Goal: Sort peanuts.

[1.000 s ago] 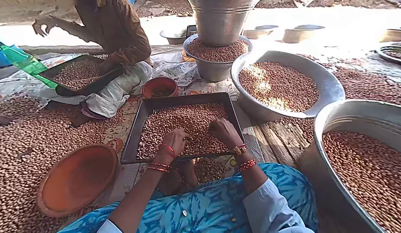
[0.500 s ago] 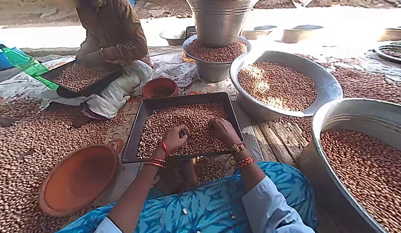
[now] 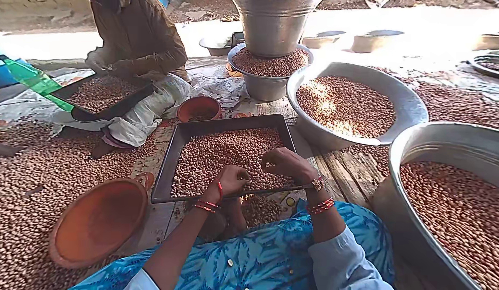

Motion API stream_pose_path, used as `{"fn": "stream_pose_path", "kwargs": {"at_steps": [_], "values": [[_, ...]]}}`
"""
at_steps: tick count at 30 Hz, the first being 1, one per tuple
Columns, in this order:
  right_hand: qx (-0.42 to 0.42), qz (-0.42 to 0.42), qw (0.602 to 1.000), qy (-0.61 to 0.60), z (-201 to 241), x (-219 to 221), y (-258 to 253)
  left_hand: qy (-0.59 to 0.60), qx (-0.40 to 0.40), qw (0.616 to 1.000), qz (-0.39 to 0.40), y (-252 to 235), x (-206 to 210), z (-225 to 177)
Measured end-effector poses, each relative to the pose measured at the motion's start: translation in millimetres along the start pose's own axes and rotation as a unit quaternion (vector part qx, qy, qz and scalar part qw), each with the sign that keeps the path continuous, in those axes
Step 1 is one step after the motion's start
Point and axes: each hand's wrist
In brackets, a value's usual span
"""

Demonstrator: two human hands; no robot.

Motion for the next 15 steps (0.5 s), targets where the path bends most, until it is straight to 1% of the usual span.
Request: {"fn": "stream_pose_path", "kwargs": {"at_steps": [2,4,5,6,7,9,10,13,15], "values": [[0.019,0.033,0.999,0.027,1,7,0,0.132,0.027,0.988,-0.080,2,-8,22],[0.041,0.053,0.996,0.050,2,16,-4,0.270,0.034,0.949,-0.159,7,-22,41],[0.053,0.062,0.995,0.062,2,20,-7,0.304,0.024,0.934,-0.188,9,-28,48],[0.061,0.069,0.993,0.072,2,23,-9,0.300,0.011,0.933,-0.197,12,-35,52],[0.068,0.077,0.992,0.077,2,25,-12,0.260,-0.007,0.947,-0.187,16,-42,54],[0.068,0.087,0.991,0.076,1,27,-15,0.125,-0.038,0.983,-0.129,20,-49,52],[0.062,0.088,0.991,0.076,-1,28,-16,0.065,-0.046,0.992,-0.099,19,-49,48],[0.052,0.087,0.992,0.069,-3,26,-14,-0.044,-0.056,0.995,-0.064,13,-34,34],[0.017,0.071,0.996,0.052,4,19,-7,-0.091,-0.080,0.992,-0.036,7,-25,22]]}}
Point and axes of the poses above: each hand's wrist, its own y-axis away from the middle knuckle, its own x-axis out of the palm, z = x × y, and after that the axes turned 6 degrees about -y, right-handed
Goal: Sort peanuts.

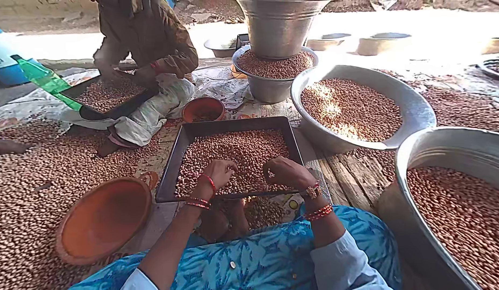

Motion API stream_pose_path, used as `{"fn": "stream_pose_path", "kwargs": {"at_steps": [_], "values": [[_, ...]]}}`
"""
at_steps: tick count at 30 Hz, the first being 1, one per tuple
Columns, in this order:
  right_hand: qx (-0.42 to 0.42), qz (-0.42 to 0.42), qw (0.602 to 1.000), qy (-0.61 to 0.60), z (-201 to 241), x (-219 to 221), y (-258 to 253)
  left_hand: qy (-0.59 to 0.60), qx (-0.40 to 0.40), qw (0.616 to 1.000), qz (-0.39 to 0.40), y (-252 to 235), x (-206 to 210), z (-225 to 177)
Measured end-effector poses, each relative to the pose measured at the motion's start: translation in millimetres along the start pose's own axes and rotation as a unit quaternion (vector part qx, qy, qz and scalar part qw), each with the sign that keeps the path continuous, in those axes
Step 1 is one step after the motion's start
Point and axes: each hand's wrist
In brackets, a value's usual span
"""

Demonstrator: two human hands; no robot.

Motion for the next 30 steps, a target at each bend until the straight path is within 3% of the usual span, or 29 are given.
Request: {"fn": "stream_pose_path", "kwargs": {"at_steps": [3,6,9,12,14,20,25,28,30], "values": [[-0.163,-0.043,0.979,-0.116,17,-17,23,-0.041,-0.010,0.999,0.019,-6,9,-7],[-0.274,-0.070,0.920,-0.272,26,-22,35,-0.058,-0.013,0.998,0.027,-7,10,-10],[-0.222,-0.142,0.936,-0.233,23,-22,32,-0.029,-0.017,0.999,0.030,-10,8,-3],[-0.135,-0.143,0.970,-0.142,13,-23,27,0.126,0.029,0.991,-0.035,-8,5,22],[-0.092,-0.129,0.982,-0.103,9,-23,26,0.170,0.046,0.984,-0.029,-5,-2,32],[-0.030,-0.027,0.999,-0.015,1,-20,19,-0.026,0.014,0.996,0.088,-3,2,6],[-0.019,0.022,0.999,0.018,-1,-5,7,-0.064,0.000,0.991,0.121,-7,6,1],[-0.004,0.033,0.999,0.038,4,2,-3,0.070,0.101,0.987,0.100,9,-15,18],[0.010,0.043,0.998,0.049,7,7,-7,0.258,0.227,0.932,0.117,22,-31,38]]}}
Point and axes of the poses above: each hand's wrist, its own y-axis away from the middle knuckle, its own x-axis out of the palm, z = x × y, and after that the axes turned 6 degrees about -y, right-handed
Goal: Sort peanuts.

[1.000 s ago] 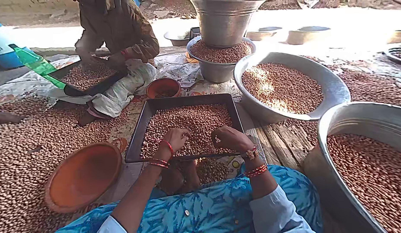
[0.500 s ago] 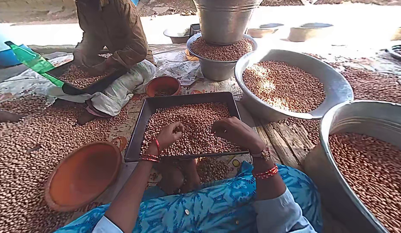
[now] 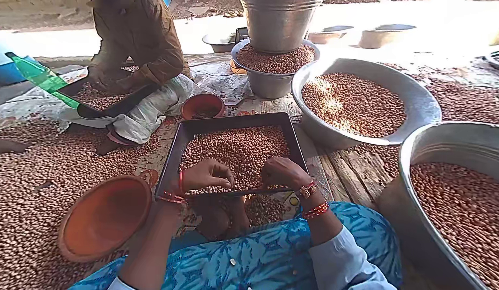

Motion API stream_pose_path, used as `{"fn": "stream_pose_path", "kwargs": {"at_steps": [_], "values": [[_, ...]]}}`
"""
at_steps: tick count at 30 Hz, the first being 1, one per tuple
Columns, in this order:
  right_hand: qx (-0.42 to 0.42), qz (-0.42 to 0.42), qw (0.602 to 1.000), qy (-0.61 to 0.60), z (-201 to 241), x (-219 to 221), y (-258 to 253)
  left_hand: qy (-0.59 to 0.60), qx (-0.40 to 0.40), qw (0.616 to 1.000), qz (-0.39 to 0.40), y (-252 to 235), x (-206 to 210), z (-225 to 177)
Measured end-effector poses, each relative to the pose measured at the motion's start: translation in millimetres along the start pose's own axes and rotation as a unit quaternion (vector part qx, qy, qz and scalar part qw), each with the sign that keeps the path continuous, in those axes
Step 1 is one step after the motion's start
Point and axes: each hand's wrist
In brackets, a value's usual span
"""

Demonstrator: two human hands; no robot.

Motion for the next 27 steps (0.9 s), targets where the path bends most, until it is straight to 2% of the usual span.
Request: {"fn": "stream_pose_path", "kwargs": {"at_steps": [1,2,4,5,7,11,12,14,16,17,18,19,21,24,25,27], "values": [[0.006,0.005,1.000,0.004,2,2,-2,0.069,0.042,0.997,-0.002,9,-7,-2],[0.010,0.011,1.000,0.007,2,3,-4,0.085,0.048,0.995,-0.033,16,-13,-7],[0.009,0.022,1.000,0.011,2,3,-5,-0.027,-0.040,0.991,-0.126,22,-19,-16],[0.007,0.025,1.000,0.012,1,3,-5,-0.114,-0.105,0.978,-0.141,21,-21,-17],[0.011,0.031,0.999,0.013,0,2,-5,-0.224,-0.208,0.946,-0.112,10,-19,-6],[0.016,0.016,1.000,0.012,6,-1,1,-0.331,-0.343,0.879,-0.020,-13,-2,4],[-0.022,0.001,1.000,-0.010,8,-4,7,-0.340,-0.358,0.870,-0.006,-17,2,4],[-0.170,-0.028,0.980,-0.102,13,-12,20,-0.351,-0.367,0.861,0.010,-21,7,6],[-0.325,-0.037,0.920,-0.216,16,-16,26,-0.357,-0.367,0.859,0.022,-23,8,7],[-0.361,-0.042,0.896,-0.256,18,-17,28,-0.358,-0.363,0.860,0.025,-23,8,8],[-0.361,-0.061,0.891,-0.270,17,-18,30,-0.358,-0.358,0.862,0.027,-23,8,9],[-0.332,-0.087,0.902,-0.261,13,-20,32,-0.357,-0.355,0.863,0.029,-23,8,10],[-0.209,-0.125,0.948,-0.203,1,-23,31,-0.360,-0.358,0.861,0.032,-24,8,11],[-0.023,-0.124,0.985,-0.120,-21,-20,23,-0.345,-0.335,0.876,0.035,-22,5,13],[0.023,-0.112,0.988,-0.101,-26,-20,22,-0.319,-0.299,0.898,0.039,-17,1,12],[0.086,-0.097,0.988,-0.086,-32,-20,24,-0.185,-0.157,0.969,0.050,3,-11,13]]}}
Point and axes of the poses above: each hand's wrist, its own y-axis away from the middle knuckle, its own x-axis out of the palm, z = x × y, and after that the axes turned 6 degrees about -y, right-handed
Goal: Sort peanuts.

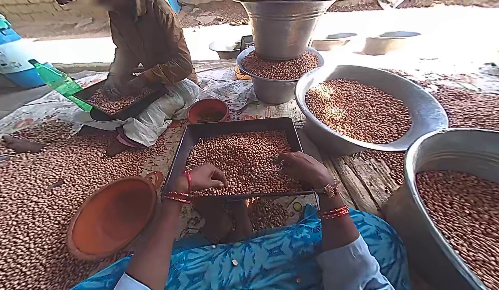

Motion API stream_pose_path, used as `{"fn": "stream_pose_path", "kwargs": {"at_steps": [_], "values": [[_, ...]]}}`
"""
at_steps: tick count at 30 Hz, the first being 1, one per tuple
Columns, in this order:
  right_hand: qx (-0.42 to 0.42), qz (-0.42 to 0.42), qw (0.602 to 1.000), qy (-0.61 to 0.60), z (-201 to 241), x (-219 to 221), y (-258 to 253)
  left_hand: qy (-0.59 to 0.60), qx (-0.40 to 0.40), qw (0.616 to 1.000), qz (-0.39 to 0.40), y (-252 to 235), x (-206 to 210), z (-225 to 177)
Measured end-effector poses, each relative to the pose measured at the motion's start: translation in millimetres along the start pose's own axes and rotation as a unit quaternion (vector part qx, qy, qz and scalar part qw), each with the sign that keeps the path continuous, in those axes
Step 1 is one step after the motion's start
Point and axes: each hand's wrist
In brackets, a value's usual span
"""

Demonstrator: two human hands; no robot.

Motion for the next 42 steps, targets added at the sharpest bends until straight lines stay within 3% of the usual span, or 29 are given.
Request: {"fn": "stream_pose_path", "kwargs": {"at_steps": [2,3,4,6,7,9,12,15,16,19,21,31,37,39,42], "values": [[0.034,-0.014,0.999,-0.003,-4,0,0,0.190,0.120,0.974,0.028,16,-7,11],[0.051,-0.024,0.998,-0.007,-3,0,-1,0.236,0.105,0.966,0.010,24,-12,13],[0.062,-0.033,0.997,-0.010,-1,1,-2,0.228,0.039,0.972,-0.034,31,-17,14],[0.072,-0.033,0.997,-0.004,3,1,-3,0.104,-0.175,0.974,-0.101,32,-23,17],[0.072,-0.025,0.997,0.002,5,2,-4,0.039,-0.259,0.960,-0.096,26,-22,24],[0.067,-0.007,0.998,0.015,5,4,-5,-0.053,-0.326,0.942,-0.052,11,-10,35],[0.061,0.005,0.998,0.023,6,8,-6,-0.058,-0.245,0.968,-0.010,-11,8,2],[0.054,-0.006,0.998,0.026,7,7,-5,0.108,-0.091,0.984,-0.104,-24,19,-27],[0.052,-0.014,0.998,0.024,6,6,-4,0.125,-0.089,0.976,-0.153,-26,17,-32],[0.054,-0.036,0.998,0.022,9,2,-2,0.021,-0.168,0.936,-0.308,-26,6,-16],[0.045,-0.055,0.997,0.018,11,1,-4,-0.020,-0.196,0.912,-0.359,-26,6,8],[-0.032,-0.108,0.993,-0.024,34,20,-16,-0.065,-0.246,0.938,-0.236,-32,7,11],[-0.102,-0.163,0.981,-0.038,49,48,-31,0.152,-0.114,0.912,-0.365,-21,8,15],[-0.115,-0.174,0.978,-0.029,58,56,-39,0.122,-0.114,0.930,-0.326,-21,7,7],[-0.104,-0.124,0.987,0.012,73,64,-50,0.039,-0.124,0.965,-0.229,-25,7,-10]]}}
Point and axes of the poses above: each hand's wrist, its own y-axis away from the middle knuckle, its own x-axis out of the palm, z = x × y, and after that the axes turned 6 degrees about -y, right-handed
